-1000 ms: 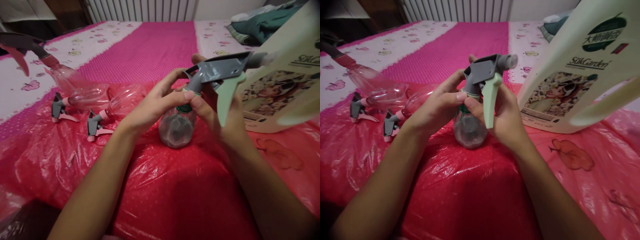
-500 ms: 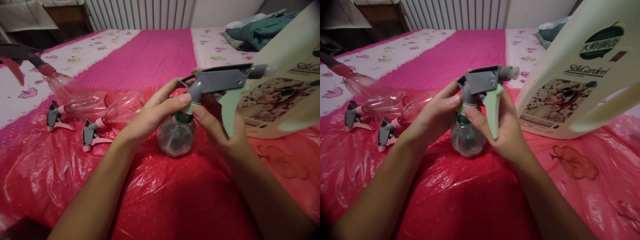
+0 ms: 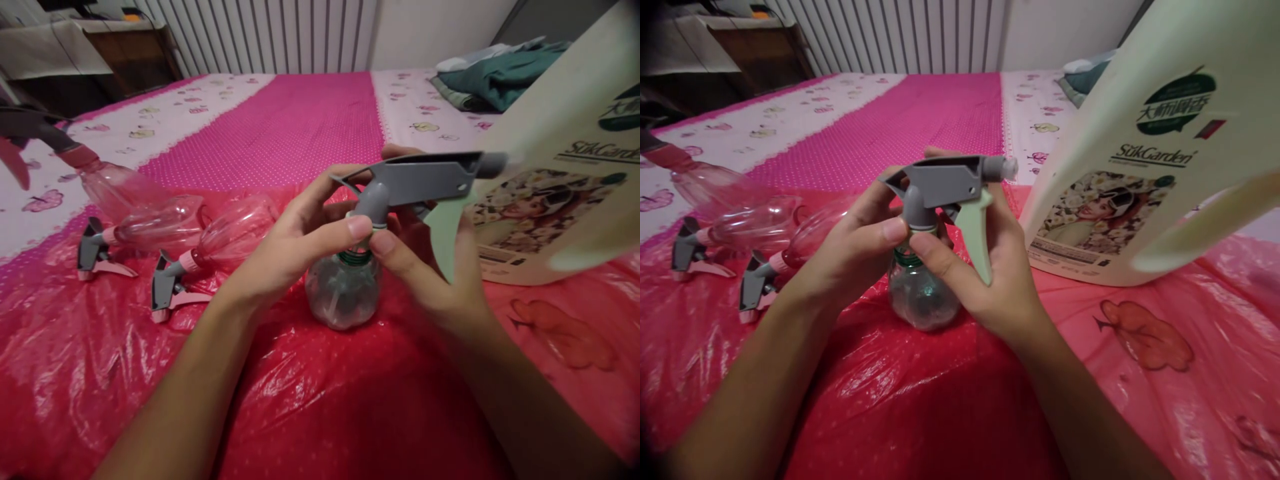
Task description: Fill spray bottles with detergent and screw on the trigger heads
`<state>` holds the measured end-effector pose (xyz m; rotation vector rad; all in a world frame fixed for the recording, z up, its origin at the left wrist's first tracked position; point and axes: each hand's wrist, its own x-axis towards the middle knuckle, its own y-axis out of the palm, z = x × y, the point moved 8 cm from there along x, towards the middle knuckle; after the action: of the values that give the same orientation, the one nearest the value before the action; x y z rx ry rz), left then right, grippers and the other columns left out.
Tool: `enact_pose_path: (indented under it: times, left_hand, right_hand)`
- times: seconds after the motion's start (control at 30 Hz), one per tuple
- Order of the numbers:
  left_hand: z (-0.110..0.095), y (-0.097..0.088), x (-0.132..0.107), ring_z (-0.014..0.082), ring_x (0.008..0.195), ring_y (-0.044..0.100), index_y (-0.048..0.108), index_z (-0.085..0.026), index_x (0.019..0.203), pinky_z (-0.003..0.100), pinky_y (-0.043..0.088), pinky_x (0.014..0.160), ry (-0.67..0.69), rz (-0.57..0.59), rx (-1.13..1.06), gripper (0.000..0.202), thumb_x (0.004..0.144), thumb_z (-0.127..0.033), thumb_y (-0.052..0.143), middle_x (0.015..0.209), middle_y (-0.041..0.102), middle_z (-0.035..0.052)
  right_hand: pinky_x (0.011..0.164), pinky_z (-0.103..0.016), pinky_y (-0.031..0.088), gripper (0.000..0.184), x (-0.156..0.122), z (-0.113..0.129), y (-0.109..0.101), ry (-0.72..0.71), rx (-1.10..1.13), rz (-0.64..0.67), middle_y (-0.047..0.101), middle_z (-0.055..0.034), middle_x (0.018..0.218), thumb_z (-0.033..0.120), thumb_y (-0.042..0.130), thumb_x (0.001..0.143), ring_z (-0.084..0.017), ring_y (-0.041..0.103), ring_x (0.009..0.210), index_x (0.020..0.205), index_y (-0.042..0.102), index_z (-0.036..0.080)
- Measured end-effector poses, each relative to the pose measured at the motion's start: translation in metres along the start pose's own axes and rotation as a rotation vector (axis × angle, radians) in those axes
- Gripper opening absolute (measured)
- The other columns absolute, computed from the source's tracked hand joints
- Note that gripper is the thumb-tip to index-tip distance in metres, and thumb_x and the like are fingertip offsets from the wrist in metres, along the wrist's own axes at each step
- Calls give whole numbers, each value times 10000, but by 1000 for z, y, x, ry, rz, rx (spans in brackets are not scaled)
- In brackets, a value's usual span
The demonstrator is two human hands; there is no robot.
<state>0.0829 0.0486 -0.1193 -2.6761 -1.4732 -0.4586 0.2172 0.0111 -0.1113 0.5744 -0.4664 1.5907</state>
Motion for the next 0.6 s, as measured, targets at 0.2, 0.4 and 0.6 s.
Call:
enact_pose_path:
  times: [0.2,0.4,0.6]
  left_hand:
    - [-3,1,0,267,1082,806,734,-350,1334,343,661,836,18,27,27,577,872,-609,964,1105,803,15]
    - [-10,1,1,247,1025,779,764,-318,1285,342,650,869,86,22,70,583,812,-534,1028,1059,790,16]
    - [-12,4,3,296,1166,779,777,-294,1269,393,651,1002,104,44,45,589,783,-484,1049,1201,807,54]
  right_hand:
    - [1287,-514,601,542,0,-12,-6,5,23,-4,783,3,1443,594,888,924,-259,754,1376,1392,689,406]
    - [1191,-485,651,433,-3,-15,-7,-25,112,22,799,13,1348,523,831,980,-238,783,1276,1366,678,399]
    - [982,-444,703,381,-1,-21,-9,39,66,-40,804,0,1312,705,588,1062,-254,783,1248,1291,685,418]
